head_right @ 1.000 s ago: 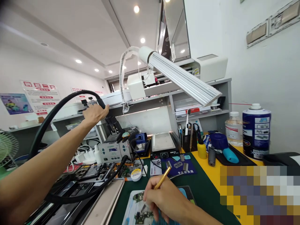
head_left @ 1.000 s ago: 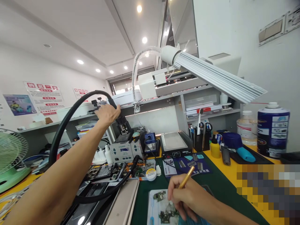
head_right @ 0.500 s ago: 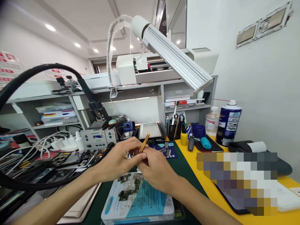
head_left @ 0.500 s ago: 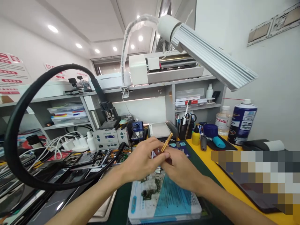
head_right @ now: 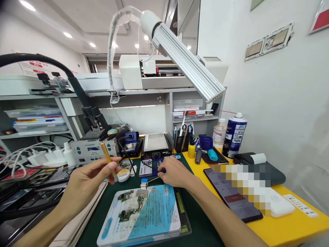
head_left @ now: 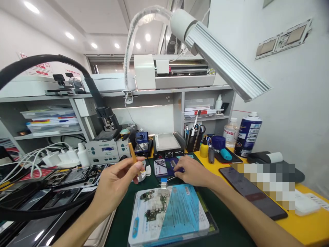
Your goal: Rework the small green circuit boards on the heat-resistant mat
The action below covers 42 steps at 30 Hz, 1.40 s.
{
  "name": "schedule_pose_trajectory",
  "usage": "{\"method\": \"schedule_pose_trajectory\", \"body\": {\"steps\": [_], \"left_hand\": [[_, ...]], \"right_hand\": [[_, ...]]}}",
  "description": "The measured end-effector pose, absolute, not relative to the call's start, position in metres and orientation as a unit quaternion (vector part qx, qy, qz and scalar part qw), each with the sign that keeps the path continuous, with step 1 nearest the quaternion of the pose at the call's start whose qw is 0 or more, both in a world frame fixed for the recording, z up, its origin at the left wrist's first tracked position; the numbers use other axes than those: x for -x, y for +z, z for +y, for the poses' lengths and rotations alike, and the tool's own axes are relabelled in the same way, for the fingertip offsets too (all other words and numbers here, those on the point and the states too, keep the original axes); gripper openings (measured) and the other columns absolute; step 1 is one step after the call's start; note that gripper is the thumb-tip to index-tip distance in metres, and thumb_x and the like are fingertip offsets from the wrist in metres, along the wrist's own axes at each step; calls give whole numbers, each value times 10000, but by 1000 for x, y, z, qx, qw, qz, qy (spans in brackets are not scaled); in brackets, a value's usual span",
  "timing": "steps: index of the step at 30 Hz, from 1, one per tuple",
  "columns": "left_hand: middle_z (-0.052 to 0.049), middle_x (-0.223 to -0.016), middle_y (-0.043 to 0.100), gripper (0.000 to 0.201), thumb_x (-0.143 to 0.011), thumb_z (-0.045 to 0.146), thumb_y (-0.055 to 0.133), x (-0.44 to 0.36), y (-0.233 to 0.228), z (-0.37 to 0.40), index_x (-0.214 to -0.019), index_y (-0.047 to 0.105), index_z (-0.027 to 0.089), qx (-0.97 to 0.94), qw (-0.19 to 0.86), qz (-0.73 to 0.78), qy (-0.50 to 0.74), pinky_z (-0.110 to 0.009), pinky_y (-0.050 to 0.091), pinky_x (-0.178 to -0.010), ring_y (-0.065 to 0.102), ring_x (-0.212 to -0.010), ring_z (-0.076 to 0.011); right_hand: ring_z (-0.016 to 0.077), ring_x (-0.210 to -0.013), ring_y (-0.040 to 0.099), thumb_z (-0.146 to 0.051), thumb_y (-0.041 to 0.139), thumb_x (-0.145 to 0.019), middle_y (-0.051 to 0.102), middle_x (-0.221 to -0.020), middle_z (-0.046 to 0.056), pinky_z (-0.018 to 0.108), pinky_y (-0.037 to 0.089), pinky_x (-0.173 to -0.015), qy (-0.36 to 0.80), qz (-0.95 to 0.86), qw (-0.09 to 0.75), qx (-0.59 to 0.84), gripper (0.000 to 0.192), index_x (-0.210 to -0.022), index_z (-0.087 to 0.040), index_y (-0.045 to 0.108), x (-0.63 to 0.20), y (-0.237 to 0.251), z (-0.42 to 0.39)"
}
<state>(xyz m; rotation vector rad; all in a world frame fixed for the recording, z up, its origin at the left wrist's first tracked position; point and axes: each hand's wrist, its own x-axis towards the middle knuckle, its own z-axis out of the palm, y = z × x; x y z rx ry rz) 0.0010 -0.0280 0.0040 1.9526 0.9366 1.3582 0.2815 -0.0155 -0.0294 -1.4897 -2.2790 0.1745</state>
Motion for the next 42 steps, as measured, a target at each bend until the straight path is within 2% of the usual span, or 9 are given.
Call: {"method": "schedule_pose_trajectory", "body": {"steps": [5, 9, 12, 15, 18, 23, 27, 35, 42], "left_hand": [[-42, -683, 669, 361, -898, 429, 663, 3, -9, -29, -628, 689, 191, -727, 294, 348, 513, -249, 504, -713, 664, -857, -212], [-18, -667, 650, 366, -921, 445, 621, 3, -13, -29, -667, 684, 188, -717, 308, 351, 518, -248, 474, -662, 625, -714, -170], [5, -630, 611, 365, -946, 456, 578, 4, -17, -28, -733, 694, 183, -703, 319, 359, 525, -243, 445, -612, 591, -630, -145], [17, -601, 577, 397, -956, 478, 552, 5, -20, -28, -723, 668, 179, -688, 342, 362, 529, -245, 426, -576, 563, -573, -134], [19, -566, 568, 425, -959, 506, 535, 5, -22, -29, -713, 650, 178, -680, 381, 354, 518, -250, 429, -569, 550, -544, -134], [25, -525, 553, 442, -962, 543, 515, 1, -27, -33, -735, 638, 184, -670, 445, 335, 490, -268, 439, -552, 566, -507, -150], [33, -519, 539, 436, -962, 534, 524, -3, -31, -37, -726, 631, 184, -672, 465, 322, 478, -254, 426, -535, 548, -500, -139], [43, -572, 517, 422, -1005, 524, 461, -9, -42, -41, -807, 606, 181, -695, 455, 308, 463, -230, 425, -515, 550, -530, -122], [19, -641, 530, 380, -1030, 489, 421, -4, -42, -44, -853, 568, 186, -738, 373, 299, 476, -262, 404, -549, 530, -591, -137]], "right_hand": [[245, -1040, 669, -324, 633, -997, 662, -1240, 88, 448, 566, -899, 96, -842, 126, 516, 239, -1191, -188, 662, -282, -34, -12], [234, -1003, 677, -322, 643, -992, 676, -1195, 81, 434, 572, -875, 121, -834, 129, 522, 226, -1163, -177, 669, -280, -27, -10], [187, -825, 682, -332, 606, -1013, 692, -994, 45, 364, 579, -747, 135, -805, 171, 552, 201, -1062, -145, 661, -282, -8, -18], [160, -690, 628, -350, 381, -1090, 648, -801, 14, 280, 526, -613, 161, -791, 209, 552, 269, -998, -181, 569, -280, 16, -44], [166, -653, 585, -400, 398, -1071, 646, -816, 10, 273, 495, -574, 178, -801, 208, 533, 234, -1006, -239, 555, -269, 26, -83], [253, -858, 683, -376, 433, -1059, 718, -960, 55, 325, 547, -682, 105, -808, 217, 538, 212, -1126, -297, 618, -247, -1, -126], [255, -803, 683, -320, 415, -1060, 712, -908, 60, 345, 539, -692, 73, -841, 166, 510, 238, -1015, -274, 644, -241, -12, -129], [224, -736, 670, -238, 448, -1044, 682, -888, 51, 326, 497, -658, 35, -865, 111, 488, 189, -1074, -249, 634, -232, -16, -130], [228, -724, 603, -248, 381, -1058, 597, -932, 77, 353, 455, -596, 13, -878, 62, 474, 262, -1111, -232, 638, -236, -21, -127]]}}
